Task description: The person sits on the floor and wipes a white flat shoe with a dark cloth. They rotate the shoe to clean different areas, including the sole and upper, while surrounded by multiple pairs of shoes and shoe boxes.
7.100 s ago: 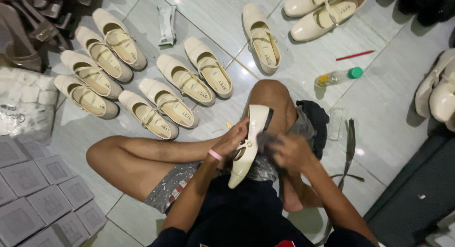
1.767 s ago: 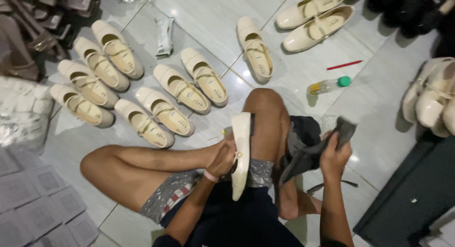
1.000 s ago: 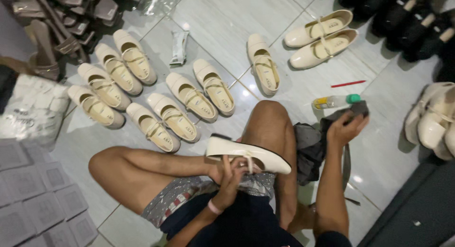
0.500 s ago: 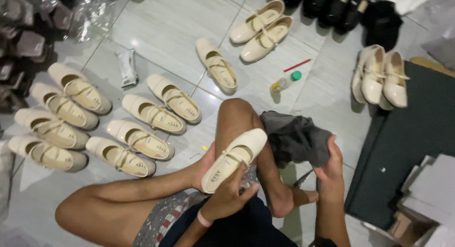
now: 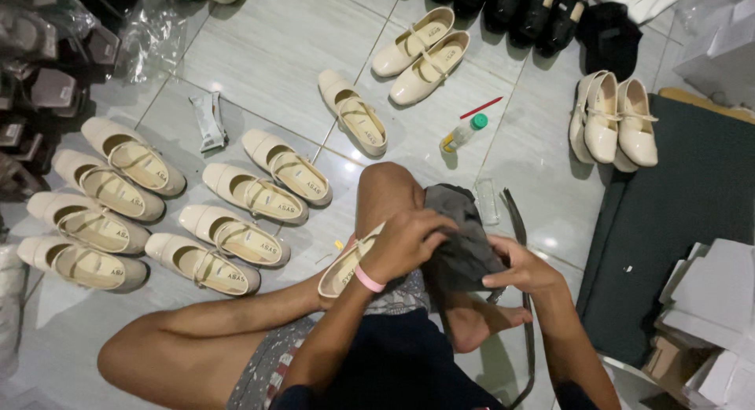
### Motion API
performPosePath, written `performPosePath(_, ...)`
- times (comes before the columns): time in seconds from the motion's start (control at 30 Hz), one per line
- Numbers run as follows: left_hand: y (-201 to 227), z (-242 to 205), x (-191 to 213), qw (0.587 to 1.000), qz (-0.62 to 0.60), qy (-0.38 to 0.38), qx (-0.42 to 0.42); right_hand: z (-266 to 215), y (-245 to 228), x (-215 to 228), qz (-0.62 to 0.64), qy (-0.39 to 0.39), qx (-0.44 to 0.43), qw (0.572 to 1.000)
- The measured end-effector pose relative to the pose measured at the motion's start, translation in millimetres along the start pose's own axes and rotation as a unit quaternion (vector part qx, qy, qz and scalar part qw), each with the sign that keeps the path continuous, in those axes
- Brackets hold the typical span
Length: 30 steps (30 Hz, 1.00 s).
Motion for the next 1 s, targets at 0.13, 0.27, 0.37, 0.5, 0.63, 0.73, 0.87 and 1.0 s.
performPosePath(0.13, -8, -9, 7, 0.996, 0.038, 0.074, 0.027, -12, 57, 2, 0.012, 0.012, -0.077, 0.997)
performPosePath(0.27, -6, -6, 13, 0.986, 0.064, 0.155, 0.014, -37, 90, 16, 0.122, 0.124, -0.077, 0.982)
performPosePath(0.37, -11, -2, 18, 0.979, 0.075, 0.187, 0.034, -52, 88, 13, 0.107, 0.149, -0.023, 0.983)
performPosePath(0.5, -21, -3, -2, 0.983, 0.055, 0.144, 0.099, -76, 54, 1, 0.048, 0.184, 0.102, 0.976)
performPosePath(0.63, -11, -39, -7, 0.972, 0.025, 0.23, 0.05, -73, -18, 11, -0.091, 0.378, 0.17, 0.906)
performPosePath(0.73, -21, -112, -5, 0.921, 0.092, 0.35, 0.143, -76, -70, 13, 0.048, 0.415, 0.34, 0.843)
performPosePath(0.87, -76, -204, -19, 0.812, -0.162, 0.464, 0.316, -32, -107, 19, 0.245, 0.273, 0.457, 0.81)
performPosePath(1.0, -124, -205, -36, 0.787, -0.332, 0.347, 0.388, 1, -128, 46, -0.006, 0.511, 0.401, 0.761)
Point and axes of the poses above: each hand's wrist, its own z-axis towards the middle knuckle, its own x-axis out of the back of the hand, y = z × x, the point moved 6 cm from there along z, towards the middle knuckle, and after that the axes turned 6 degrees about -x, right-handed, at the moved point
